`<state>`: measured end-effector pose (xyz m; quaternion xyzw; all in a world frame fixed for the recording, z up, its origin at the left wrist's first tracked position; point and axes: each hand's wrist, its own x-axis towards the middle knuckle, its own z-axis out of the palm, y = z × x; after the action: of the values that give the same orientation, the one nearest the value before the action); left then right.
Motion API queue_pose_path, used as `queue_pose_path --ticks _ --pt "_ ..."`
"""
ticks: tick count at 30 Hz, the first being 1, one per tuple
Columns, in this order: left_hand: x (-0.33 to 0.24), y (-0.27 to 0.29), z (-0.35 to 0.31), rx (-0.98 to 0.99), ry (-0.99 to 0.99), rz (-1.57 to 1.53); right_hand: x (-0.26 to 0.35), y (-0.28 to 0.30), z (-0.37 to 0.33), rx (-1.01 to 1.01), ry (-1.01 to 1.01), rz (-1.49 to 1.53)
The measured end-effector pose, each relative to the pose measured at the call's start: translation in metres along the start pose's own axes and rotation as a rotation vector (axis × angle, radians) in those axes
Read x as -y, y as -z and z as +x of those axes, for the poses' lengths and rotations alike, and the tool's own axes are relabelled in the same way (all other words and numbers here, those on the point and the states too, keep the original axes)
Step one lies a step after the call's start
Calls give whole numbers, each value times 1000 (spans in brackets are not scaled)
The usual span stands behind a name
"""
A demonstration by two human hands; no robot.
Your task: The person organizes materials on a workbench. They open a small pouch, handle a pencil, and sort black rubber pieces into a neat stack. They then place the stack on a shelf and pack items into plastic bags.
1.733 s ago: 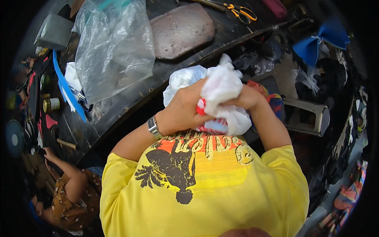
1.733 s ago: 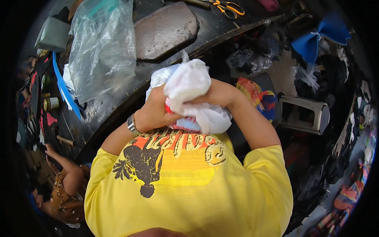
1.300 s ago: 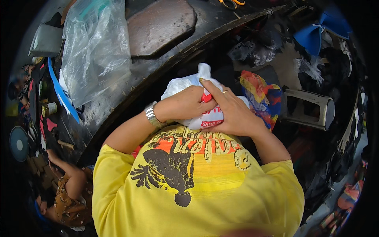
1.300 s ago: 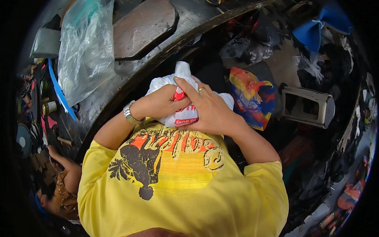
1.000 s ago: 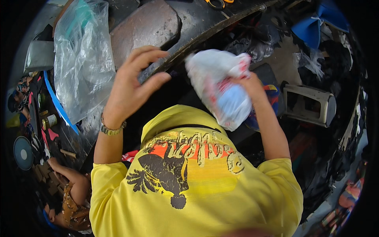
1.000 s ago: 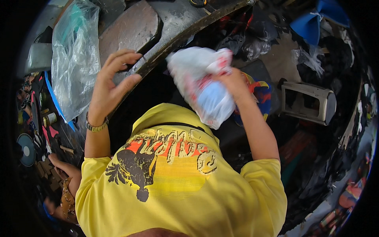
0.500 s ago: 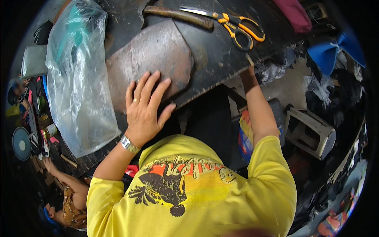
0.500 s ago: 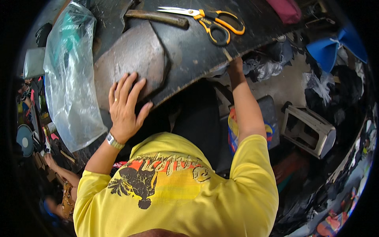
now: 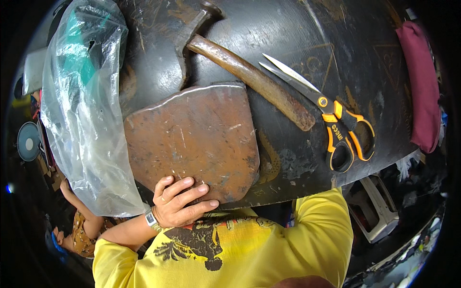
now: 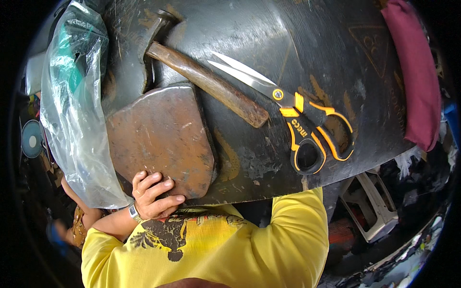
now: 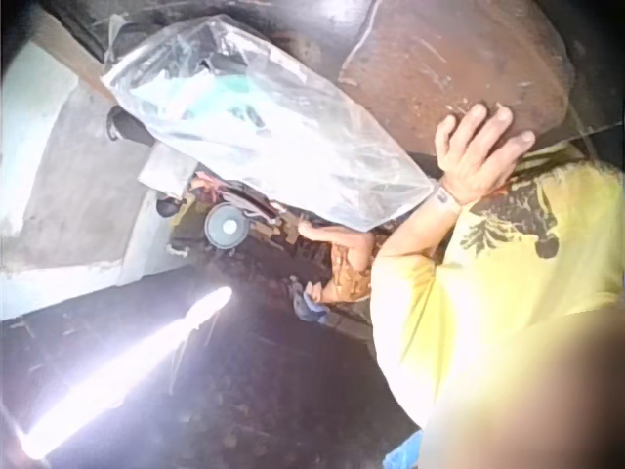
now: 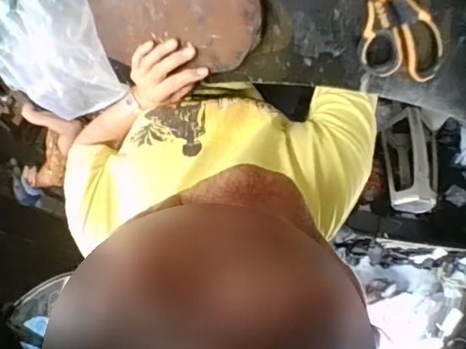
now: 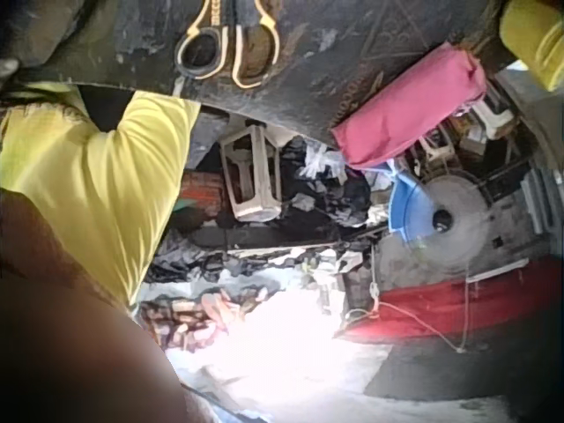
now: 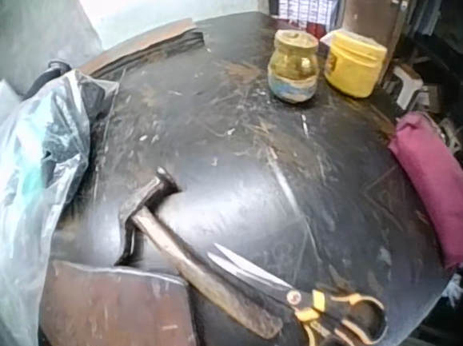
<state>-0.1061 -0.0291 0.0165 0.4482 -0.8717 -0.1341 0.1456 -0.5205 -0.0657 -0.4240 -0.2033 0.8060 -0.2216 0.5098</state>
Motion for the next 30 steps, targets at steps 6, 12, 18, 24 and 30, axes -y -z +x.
queue_pose_path --ticks 6,12,18,24,30 --pt "8 7 5 54 -127 -92 33 22 -79 60 227 -553" --pt "9 9 9 29 -128 -140 104 69 -186 99 762 -829" --pt "1 -3 8 -110 -50 -200 209 93 -320 515 700 -1066" --pt "2 -11 6 -228 -117 -207 291 77 -399 629 919 -599" --pt "4 -13 4 -312 -196 -169 331 67 -345 -271 1523 -620"
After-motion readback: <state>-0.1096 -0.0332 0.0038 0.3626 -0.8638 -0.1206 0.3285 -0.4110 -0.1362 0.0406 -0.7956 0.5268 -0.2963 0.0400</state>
